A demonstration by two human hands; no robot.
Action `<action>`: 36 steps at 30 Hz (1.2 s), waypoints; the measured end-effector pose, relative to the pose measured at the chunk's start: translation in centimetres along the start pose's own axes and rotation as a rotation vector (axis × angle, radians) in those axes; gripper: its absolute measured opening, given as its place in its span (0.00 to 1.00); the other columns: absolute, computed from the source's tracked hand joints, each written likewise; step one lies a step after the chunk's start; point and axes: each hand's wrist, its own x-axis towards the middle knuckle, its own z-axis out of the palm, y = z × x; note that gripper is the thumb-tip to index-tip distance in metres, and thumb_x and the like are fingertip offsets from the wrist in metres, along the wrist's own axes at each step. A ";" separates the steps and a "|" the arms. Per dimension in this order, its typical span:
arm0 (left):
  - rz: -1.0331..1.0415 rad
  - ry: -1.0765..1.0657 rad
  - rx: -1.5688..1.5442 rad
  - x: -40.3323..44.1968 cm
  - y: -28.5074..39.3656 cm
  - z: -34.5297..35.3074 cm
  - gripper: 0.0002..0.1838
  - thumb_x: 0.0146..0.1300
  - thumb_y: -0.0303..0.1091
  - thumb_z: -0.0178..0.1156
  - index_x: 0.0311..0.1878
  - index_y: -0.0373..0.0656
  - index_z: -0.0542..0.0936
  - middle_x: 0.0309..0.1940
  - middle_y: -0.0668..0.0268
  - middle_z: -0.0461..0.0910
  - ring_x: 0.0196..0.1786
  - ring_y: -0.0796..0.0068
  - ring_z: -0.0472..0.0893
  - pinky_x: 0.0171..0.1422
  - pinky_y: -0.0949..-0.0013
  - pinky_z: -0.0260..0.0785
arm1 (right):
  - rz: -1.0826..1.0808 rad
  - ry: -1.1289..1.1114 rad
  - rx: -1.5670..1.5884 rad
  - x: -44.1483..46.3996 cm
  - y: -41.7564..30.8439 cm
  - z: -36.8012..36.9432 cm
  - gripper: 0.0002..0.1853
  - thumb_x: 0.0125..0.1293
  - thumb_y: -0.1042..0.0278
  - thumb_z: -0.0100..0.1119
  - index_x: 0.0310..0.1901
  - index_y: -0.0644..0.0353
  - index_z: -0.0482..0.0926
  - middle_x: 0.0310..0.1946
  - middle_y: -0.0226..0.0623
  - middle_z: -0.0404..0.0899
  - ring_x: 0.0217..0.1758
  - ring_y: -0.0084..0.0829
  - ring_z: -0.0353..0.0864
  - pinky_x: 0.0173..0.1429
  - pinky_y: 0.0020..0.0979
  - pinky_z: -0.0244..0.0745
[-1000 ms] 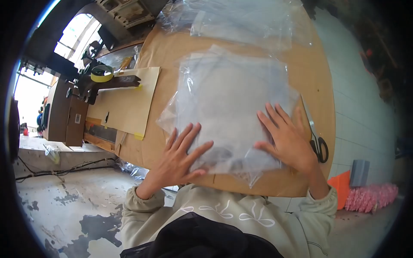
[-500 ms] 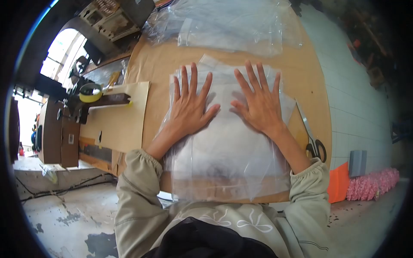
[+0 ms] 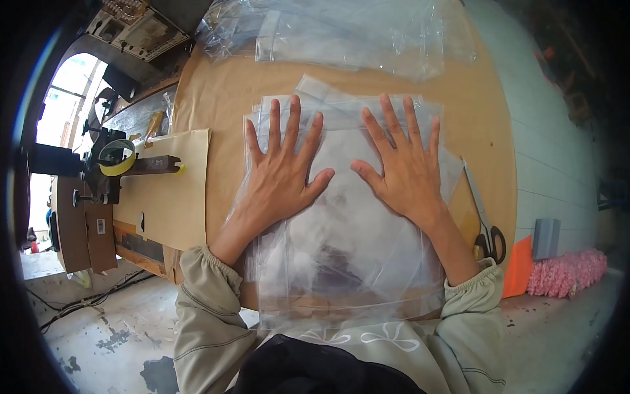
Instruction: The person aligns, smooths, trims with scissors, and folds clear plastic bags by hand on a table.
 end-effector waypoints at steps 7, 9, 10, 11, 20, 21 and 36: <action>0.012 -0.003 -0.002 0.2 -0.2 0.0 0.38 0.63 0.58 0.49 0.72 0.48 0.59 0.74 0.48 0.43 0.76 0.42 0.40 0.69 0.28 0.29 | -0.008 -0.045 0.007 0.2 0.1 -0.3 0.37 0.63 0.35 0.47 0.71 0.41 0.59 0.75 0.31 0.46 0.78 0.41 0.39 0.73 0.62 0.32; 0.014 -0.008 -0.002 0.3 -0.3 -0.1 0.38 0.62 0.59 0.50 0.72 0.49 0.59 0.74 0.48 0.45 0.76 0.43 0.42 0.68 0.28 0.31 | -0.012 -0.034 0.012 0.3 0.1 -0.4 0.37 0.63 0.36 0.48 0.70 0.42 0.60 0.74 0.32 0.49 0.78 0.41 0.42 0.73 0.62 0.33; 0.005 -0.019 0.000 0.4 -0.3 -0.2 0.38 0.61 0.59 0.50 0.71 0.51 0.60 0.74 0.48 0.45 0.76 0.43 0.43 0.68 0.27 0.33 | -0.015 -0.030 0.015 0.3 0.1 -0.5 0.36 0.63 0.36 0.48 0.70 0.42 0.60 0.74 0.32 0.50 0.77 0.41 0.44 0.73 0.62 0.33; -0.005 -0.030 0.001 0.5 -0.2 -0.3 0.38 0.60 0.60 0.51 0.71 0.52 0.60 0.74 0.47 0.46 0.75 0.43 0.45 0.67 0.27 0.35 | -0.007 -0.028 0.015 0.3 0.0 -0.6 0.36 0.63 0.36 0.49 0.70 0.43 0.61 0.74 0.33 0.51 0.77 0.41 0.46 0.73 0.62 0.35; -0.118 -0.033 -0.019 0.7 0.1 -0.7 0.37 0.57 0.59 0.56 0.70 0.61 0.63 0.73 0.43 0.46 0.75 0.47 0.47 0.65 0.22 0.33 | 0.161 0.075 0.004 -0.2 1.6 -1.4 0.29 0.65 0.43 0.51 0.64 0.48 0.69 0.66 0.36 0.64 0.69 0.38 0.62 0.68 0.58 0.46; -0.107 -0.013 0.000 0.9 0.1 -0.7 0.37 0.57 0.59 0.56 0.70 0.61 0.63 0.73 0.44 0.46 0.76 0.47 0.47 0.65 0.22 0.32 | 0.179 0.114 0.064 0.0 2.4 -0.8 0.27 0.66 0.45 0.52 0.62 0.49 0.70 0.65 0.36 0.66 0.68 0.38 0.63 0.68 0.58 0.47; -0.038 -0.036 -0.091 1.7 -0.1 -1.7 0.35 0.59 0.58 0.55 0.69 0.57 0.64 0.65 0.48 0.59 0.69 0.52 0.58 0.62 0.29 0.42 | 0.091 0.230 0.294 1.9 4.0 0.4 0.15 0.57 0.76 0.57 0.48 0.55 0.75 0.42 0.37 0.70 0.54 0.39 0.67 0.55 0.43 0.63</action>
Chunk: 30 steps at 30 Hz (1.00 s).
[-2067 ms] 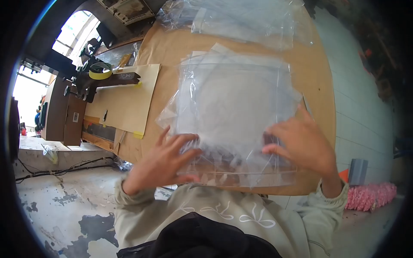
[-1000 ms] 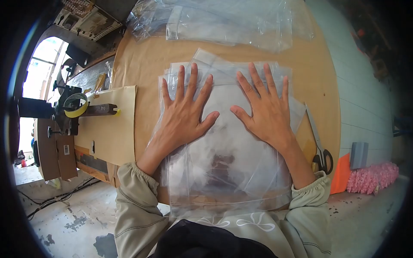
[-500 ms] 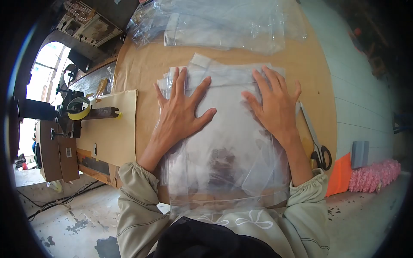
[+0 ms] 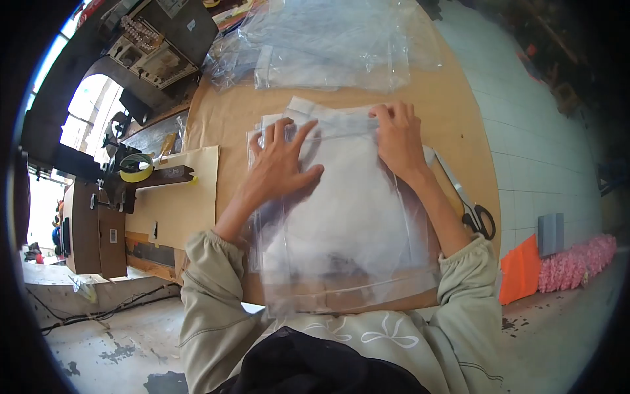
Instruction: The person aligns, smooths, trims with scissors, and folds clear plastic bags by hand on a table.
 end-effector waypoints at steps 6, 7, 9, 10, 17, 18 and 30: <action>0.192 -0.119 -0.237 8.3 -2.6 0.8 0.16 0.63 0.43 0.56 0.50 0.45 0.76 0.38 0.53 0.78 0.46 0.57 0.78 0.47 0.53 0.67 | 0.150 -0.267 0.289 3.7 0.3 -0.9 0.07 0.58 0.69 0.61 0.36 0.59 0.75 0.31 0.38 0.77 0.36 0.33 0.77 0.42 0.35 0.70; 0.318 0.113 -0.275 8.4 -3.0 2.4 0.11 0.65 0.39 0.54 0.42 0.42 0.77 0.26 0.56 0.78 0.33 0.58 0.80 0.40 0.61 0.70 | 0.146 -0.270 0.405 4.3 0.8 -0.1 0.08 0.59 0.67 0.62 0.35 0.60 0.75 0.28 0.38 0.78 0.33 0.31 0.78 0.40 0.33 0.71; 0.138 0.021 -0.376 8.0 -1.9 2.1 0.11 0.66 0.40 0.54 0.41 0.43 0.76 0.23 0.59 0.78 0.30 0.59 0.80 0.38 0.60 0.70 | 0.114 -0.184 0.537 4.2 0.9 0.3 0.09 0.61 0.65 0.61 0.34 0.61 0.75 0.23 0.37 0.78 0.29 0.29 0.78 0.35 0.32 0.71; 0.045 -0.026 -0.427 7.7 -1.4 2.1 0.11 0.66 0.40 0.54 0.40 0.43 0.76 0.22 0.60 0.79 0.29 0.59 0.80 0.38 0.59 0.70 | 0.099 -0.144 0.605 4.1 0.8 0.5 0.10 0.62 0.64 0.61 0.34 0.62 0.75 0.21 0.37 0.78 0.27 0.27 0.78 0.33 0.32 0.71; -0.053 0.246 -0.115 7.6 -0.6 2.8 0.18 0.61 0.51 0.59 0.40 0.45 0.74 0.18 0.61 0.78 0.25 0.58 0.79 0.33 0.59 0.67 | 0.066 0.129 0.098 3.0 -0.1 2.2 0.10 0.61 0.63 0.61 0.37 0.61 0.75 0.30 0.34 0.79 0.39 0.33 0.78 0.42 0.35 0.71; -0.096 0.261 -0.050 7.4 -0.8 2.6 0.19 0.61 0.52 0.59 0.41 0.45 0.73 0.24 0.60 0.79 0.30 0.57 0.79 0.36 0.56 0.66 | 0.023 0.129 -0.010 2.9 0.3 2.5 0.11 0.61 0.63 0.61 0.39 0.61 0.75 0.34 0.34 0.79 0.43 0.33 0.77 0.46 0.38 0.70; -0.061 -0.006 0.109 -2.8 -0.8 1.2 0.43 0.57 0.66 0.53 0.73 0.60 0.57 0.75 0.46 0.39 0.76 0.39 0.34 0.65 0.22 0.35 | -0.235 -0.233 -0.229 1.0 -2.1 1.9 0.40 0.64 0.30 0.40 0.70 0.50 0.58 0.71 0.33 0.57 0.76 0.33 0.49 0.75 0.57 0.34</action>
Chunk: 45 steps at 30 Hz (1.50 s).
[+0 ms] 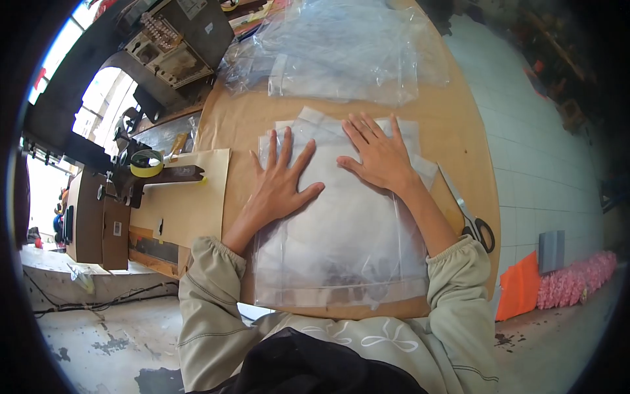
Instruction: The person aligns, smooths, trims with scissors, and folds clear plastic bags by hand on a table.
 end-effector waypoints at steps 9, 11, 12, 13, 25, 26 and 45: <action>-0.015 0.194 -0.257 0.0 -1.6 1.1 0.41 0.60 0.65 0.51 0.73 0.57 0.57 0.74 0.45 0.45 0.76 0.44 0.44 0.69 0.32 0.41 | -0.107 -0.172 0.277 5.0 2.7 -3.2 0.22 0.54 0.53 0.68 0.46 0.60 0.79 0.41 0.37 0.78 0.43 0.31 0.76 0.46 0.32 0.69; -0.102 0.227 -0.605 0.6 -2.7 0.8 0.40 0.64 0.63 0.47 0.74 0.55 0.54 0.72 0.44 0.49 0.75 0.47 0.49 0.72 0.41 0.43 | -0.059 -0.613 0.400 7.1 3.6 -6.5 0.17 0.55 0.56 0.67 0.40 0.61 0.81 0.31 0.33 0.80 0.32 0.26 0.76 0.34 0.26 0.68; -0.155 0.222 -0.847 0.9 -3.8 0.4 0.39 0.65 0.62 0.46 0.74 0.53 0.52 0.72 0.44 0.51 0.75 0.48 0.50 0.73 0.45 0.44 | -0.107 -0.563 0.508 7.8 4.3 -7.4 0.15 0.55 0.57 0.67 0.37 0.60 0.81 0.27 0.29 0.78 0.29 0.23 0.74 0.32 0.25 0.66; -0.211 0.216 -1.063 1.2 -5.0 0.2 0.38 0.67 0.61 0.43 0.74 0.51 0.51 0.71 0.44 0.53 0.74 0.48 0.52 0.74 0.48 0.45 | -0.155 -0.515 0.615 8.1 5.2 -8.1 0.14 0.55 0.57 0.67 0.33 0.60 0.81 0.23 0.26 0.76 0.26 0.20 0.72 0.29 0.24 0.64; -0.615 0.315 -2.030 1.8 -10.1 1.1 0.31 0.73 0.54 0.35 0.67 0.36 0.55 0.61 0.43 0.66 0.63 0.58 0.71 0.67 0.62 0.66 | 0.708 0.552 1.448 13.9 17.6 -5.2 0.12 0.62 0.57 0.64 0.40 0.56 0.80 0.25 0.21 0.75 0.25 0.16 0.69 0.27 0.22 0.63; -0.615 0.317 -2.040 1.8 -10.0 1.1 0.31 0.74 0.52 0.36 0.67 0.36 0.56 0.61 0.43 0.67 0.63 0.59 0.71 0.67 0.62 0.67 | 0.762 0.583 1.403 14.5 19.3 -3.2 0.14 0.61 0.56 0.65 0.42 0.57 0.80 0.26 0.23 0.77 0.26 0.19 0.72 0.29 0.23 0.65; -0.588 0.309 -1.907 1.7 -9.0 0.8 0.23 0.72 0.37 0.44 0.62 0.31 0.62 0.59 0.49 0.69 0.62 0.65 0.71 0.67 0.68 0.65 | 0.282 -0.274 -0.591 16.1 4.5 -1.4 0.46 0.46 0.61 0.74 0.66 0.58 0.59 0.63 0.47 0.65 0.64 0.48 0.67 0.64 0.68 0.55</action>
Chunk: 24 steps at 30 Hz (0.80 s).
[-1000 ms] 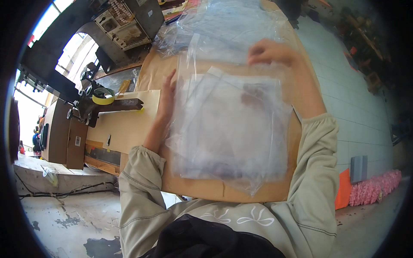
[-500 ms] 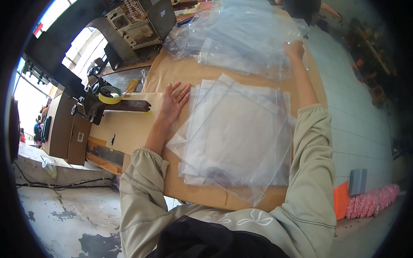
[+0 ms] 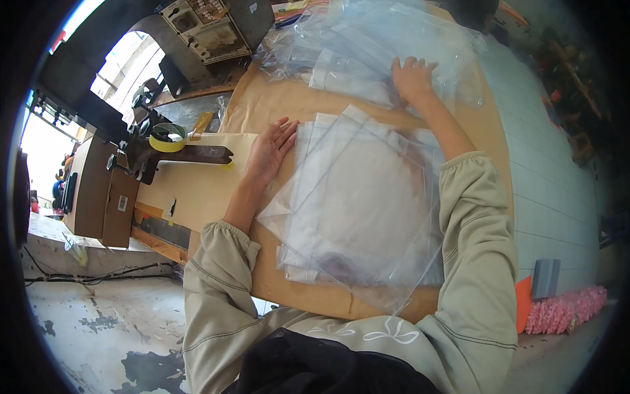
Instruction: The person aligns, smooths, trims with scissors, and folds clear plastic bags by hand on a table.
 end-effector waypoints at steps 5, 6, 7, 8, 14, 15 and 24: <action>0.153 -0.026 0.351 0.1 -0.7 -0.1 0.21 0.71 0.40 0.48 0.60 0.34 0.68 0.59 0.53 0.71 0.61 0.67 0.72 0.66 0.67 0.64 | -0.052 0.080 0.046 -1.7 1.7 -0.8 0.44 0.48 0.65 0.72 0.66 0.58 0.58 0.59 0.48 0.68 0.63 0.46 0.69 0.63 0.68 0.55; 0.235 -0.029 0.532 0.1 -1.0 0.0 0.21 0.70 0.40 0.50 0.58 0.35 0.70 0.58 0.54 0.71 0.60 0.66 0.72 0.64 0.66 0.65 | -0.038 0.099 0.033 -2.0 2.0 -1.0 0.42 0.49 0.66 0.71 0.66 0.58 0.60 0.59 0.48 0.68 0.62 0.46 0.69 0.64 0.66 0.56; 0.323 -0.033 0.714 0.1 -1.1 0.2 0.20 0.69 0.41 0.52 0.57 0.37 0.72 0.57 0.55 0.72 0.58 0.66 0.73 0.63 0.64 0.65 | -0.017 0.193 0.023 -1.4 2.0 0.5 0.41 0.49 0.68 0.70 0.65 0.58 0.61 0.56 0.46 0.70 0.62 0.44 0.70 0.64 0.64 0.57; 0.481 -0.099 1.024 -0.2 -0.9 0.5 0.21 0.67 0.42 0.54 0.57 0.38 0.72 0.56 0.56 0.72 0.57 0.64 0.74 0.61 0.62 0.65 | 0.003 0.288 0.013 0.0 1.8 3.0 0.39 0.48 0.71 0.69 0.64 0.58 0.63 0.54 0.44 0.72 0.61 0.43 0.71 0.64 0.62 0.59; 0.674 -0.217 1.579 -2.9 -0.8 2.3 0.31 0.53 0.52 0.67 0.54 0.42 0.73 0.51 0.57 0.69 0.52 0.59 0.74 0.57 0.56 0.64 | 0.041 0.504 0.008 1.2 2.9 4.9 0.17 0.57 0.72 0.56 0.50 0.56 0.74 0.40 0.34 0.81 0.45 0.33 0.81 0.51 0.43 0.75; 0.645 -0.233 1.547 -2.6 -1.0 2.1 0.31 0.53 0.51 0.68 0.54 0.42 0.73 0.50 0.58 0.69 0.52 0.60 0.73 0.56 0.56 0.62 | 0.038 0.496 0.017 1.4 3.3 4.7 0.14 0.59 0.70 0.54 0.48 0.56 0.76 0.39 0.33 0.82 0.41 0.32 0.82 0.47 0.40 0.76; 0.564 -0.252 1.441 -1.6 -1.4 1.7 0.26 0.52 0.47 0.70 0.47 0.42 0.74 0.43 0.60 0.73 0.48 0.64 0.76 0.54 0.60 0.66 | -0.223 0.971 -0.057 -5.6 4.6 4.6 0.22 0.59 0.71 0.52 0.57 0.51 0.75 0.47 0.28 0.80 0.46 0.32 0.81 0.43 0.33 0.79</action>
